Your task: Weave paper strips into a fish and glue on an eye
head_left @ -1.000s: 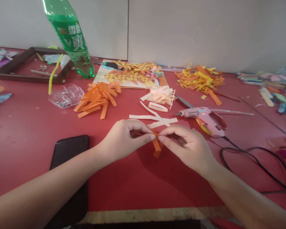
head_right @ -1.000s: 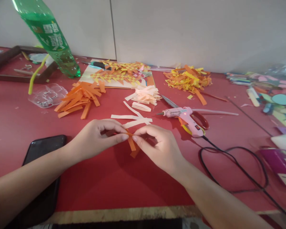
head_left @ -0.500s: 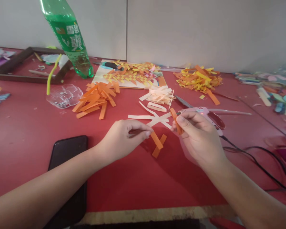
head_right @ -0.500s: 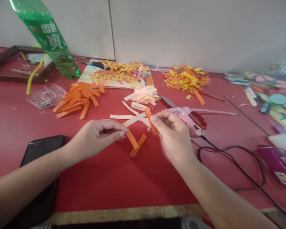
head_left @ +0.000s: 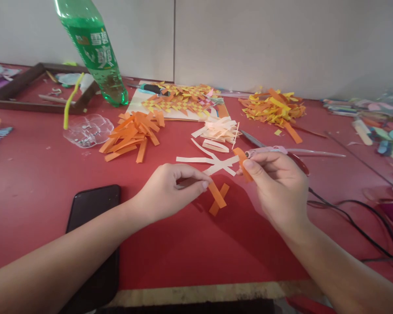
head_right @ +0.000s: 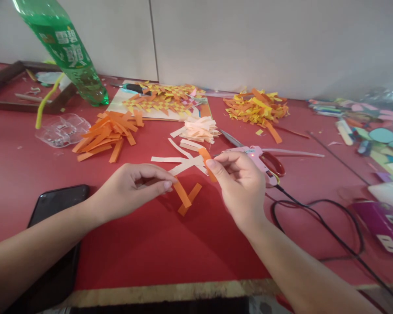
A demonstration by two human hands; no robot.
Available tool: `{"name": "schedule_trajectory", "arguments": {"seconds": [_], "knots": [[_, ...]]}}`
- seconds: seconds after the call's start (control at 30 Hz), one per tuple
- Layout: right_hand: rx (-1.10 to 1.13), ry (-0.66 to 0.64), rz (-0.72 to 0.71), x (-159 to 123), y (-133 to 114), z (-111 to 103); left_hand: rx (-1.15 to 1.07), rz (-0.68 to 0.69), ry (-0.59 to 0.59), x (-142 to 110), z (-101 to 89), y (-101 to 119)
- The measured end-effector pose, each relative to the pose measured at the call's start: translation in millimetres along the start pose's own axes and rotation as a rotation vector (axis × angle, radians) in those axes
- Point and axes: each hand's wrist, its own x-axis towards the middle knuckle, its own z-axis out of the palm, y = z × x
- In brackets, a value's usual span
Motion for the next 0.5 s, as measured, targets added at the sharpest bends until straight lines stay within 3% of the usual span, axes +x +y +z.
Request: {"name": "schedule_trajectory", "arguments": {"seconds": [0.27, 0.5], "knots": [[-0.057, 0.032, -0.045, -1.0, 0.9, -0.4, -0.215, -0.116, -0.121, 0.8, -3.6, 1.1], [-0.049, 0.044, -0.065, -1.3, 2.2, -0.2, -0.335, -0.18, -0.112, 1.8, -3.4, 3.5]]}}
